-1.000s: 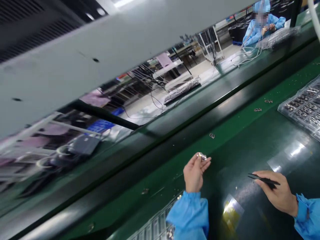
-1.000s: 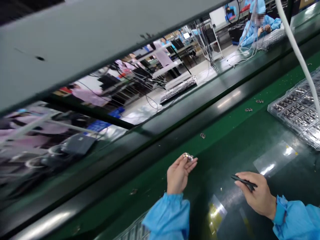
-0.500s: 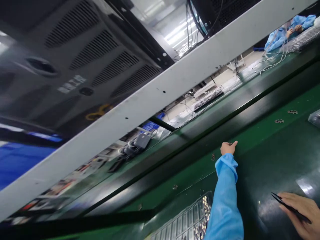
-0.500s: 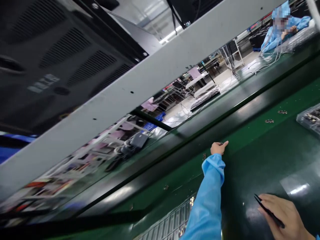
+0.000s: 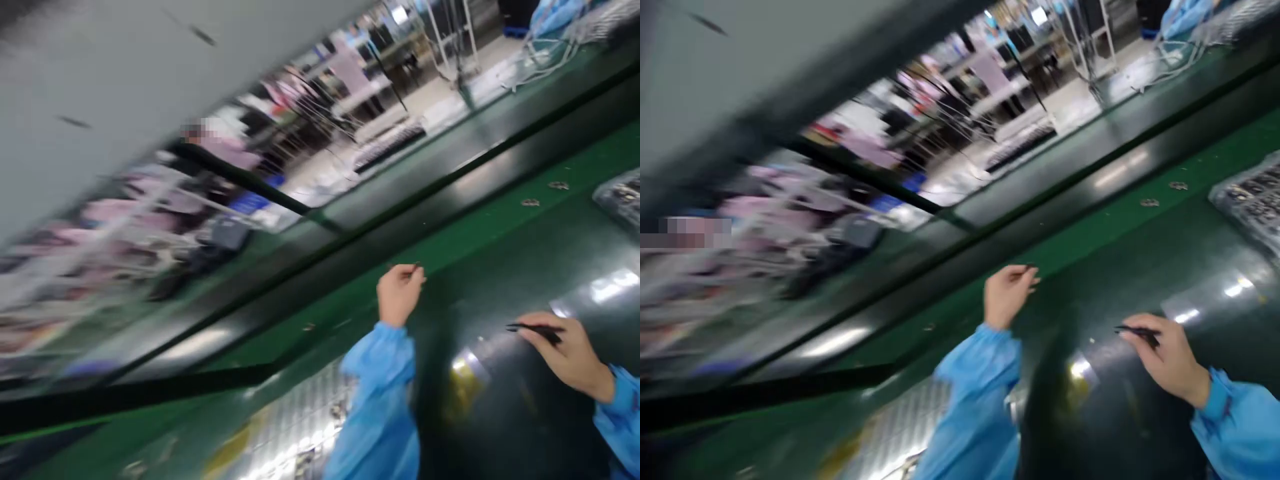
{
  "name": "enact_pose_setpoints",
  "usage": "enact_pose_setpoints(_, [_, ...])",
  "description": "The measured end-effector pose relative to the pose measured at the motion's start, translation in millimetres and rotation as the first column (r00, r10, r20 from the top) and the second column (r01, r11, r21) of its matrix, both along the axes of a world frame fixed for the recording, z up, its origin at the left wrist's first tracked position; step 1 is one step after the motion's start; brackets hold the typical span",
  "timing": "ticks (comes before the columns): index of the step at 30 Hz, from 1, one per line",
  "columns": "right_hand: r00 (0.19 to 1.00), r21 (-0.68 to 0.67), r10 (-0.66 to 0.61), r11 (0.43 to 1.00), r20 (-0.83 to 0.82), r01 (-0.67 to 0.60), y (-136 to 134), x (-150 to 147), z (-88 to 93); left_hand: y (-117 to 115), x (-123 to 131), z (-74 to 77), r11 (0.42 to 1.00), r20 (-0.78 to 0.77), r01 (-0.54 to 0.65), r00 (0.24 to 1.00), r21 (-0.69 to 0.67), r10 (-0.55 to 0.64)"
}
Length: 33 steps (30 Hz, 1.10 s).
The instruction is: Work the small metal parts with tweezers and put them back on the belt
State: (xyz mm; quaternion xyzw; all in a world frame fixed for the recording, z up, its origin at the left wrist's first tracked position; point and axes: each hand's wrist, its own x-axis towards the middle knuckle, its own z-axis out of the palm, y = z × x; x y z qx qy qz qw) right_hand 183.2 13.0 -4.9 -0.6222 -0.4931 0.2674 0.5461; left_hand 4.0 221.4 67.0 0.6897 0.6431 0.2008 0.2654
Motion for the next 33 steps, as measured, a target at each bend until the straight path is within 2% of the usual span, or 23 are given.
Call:
enact_pose_setpoints(2, [0.977, -0.195, 0.115, 0.969, -0.177, -0.149, 5.2, 10.5, 8.6, -45.2, -15.3, -2.2, 0.994, 0.078, 0.091, 0.993, -0.055, -0.086])
enact_pose_setpoints(3, [0.952, -0.26, 0.152, 0.94, -0.266, -0.223, 6.6, 15.3, 11.1, -70.8, -23.8, -3.1, 0.968, 0.09, 0.248, 0.965, -0.029, -0.245])
enact_pose_setpoints(4, [0.923, -0.305, 0.18, 0.907, -0.34, -0.289, 6.9, 19.2, 12.8, -97.6, -31.4, -4.5, 0.898, 0.09, 0.438, 0.896, -0.031, -0.434])
enact_pose_setpoints(5, [0.895, -0.333, 0.201, 0.877, -0.397, -0.345, 6.2, 22.0, 14.0, -124.6, -37.2, -6.9, 0.792, 0.104, 0.608, 0.793, -0.06, -0.601])
enact_pose_setpoints(6, [0.87, -0.35, 0.223, 0.85, -0.44, -0.395, 5.0, 23.7, 14.9, -150.7, -40.5, -10.7, 0.702, 0.116, 0.712, 0.701, -0.04, -0.704])
enact_pose_setpoints(8, [0.829, -0.351, 0.274, 0.808, -0.488, -0.474, 2.3, 24.0, 16.1, -195.7, -40.0, -22.8, 0.557, 0.056, 0.829, 0.555, 0.036, -0.83])
enact_pose_setpoints(10, [0.801, -0.333, 0.33, 0.781, -0.5, -0.529, 1.1, 21.7, 16.7, -226.0, -33.4, -37.2, 0.473, -0.097, 0.876, 0.48, 0.093, -0.872])
enact_pose_setpoints(11, [0.793, -0.327, 0.353, 0.77, -0.497, -0.547, 1.1, 20.3, 16.8, -235.2, -29.2, -43.3, 0.448, -0.184, 0.89, 0.457, 0.092, -0.87])
enact_pose_setpoints(14, [0.79, -0.339, 0.398, 0.744, -0.467, -0.576, 2.7, 17.0, 15.9, -245.8, -19.0, -52.8, 0.46, -0.386, 0.887, 0.436, 0.034, -0.813])
enact_pose_setpoints(17, [0.797, -0.357, 0.437, 0.728, -0.418, -0.586, 4.4, 15.8, 15.0, -245.5, -14.1, -52.7, 0.505, -0.469, 0.863, 0.443, -0.008, -0.764])
enact_pose_setpoints(22, [0.812, -0.406, 0.496, 0.704, -0.308, -0.583, 7.1, 14.5, 16.7, -245.9, -12.1, -50.5, 0.528, -0.492, 0.847, 0.435, -0.061, -0.754])
enact_pose_setpoints(27, [0.792, -0.421, 0.483, 0.673, -0.373, -0.608, 9.1, 14.6, 15.6, -244.8, -11.8, -48.6, 0.543, -0.465, 0.836, 0.45, -0.081, -0.762])
enact_pose_setpoints(33, [0.786, -0.414, 0.453, 0.675, -0.421, -0.611, 7.7, 15.6, 15.6, -243.2, -11.5, -47.8, 0.554, -0.44, 0.826, 0.461, -0.104, -0.77])
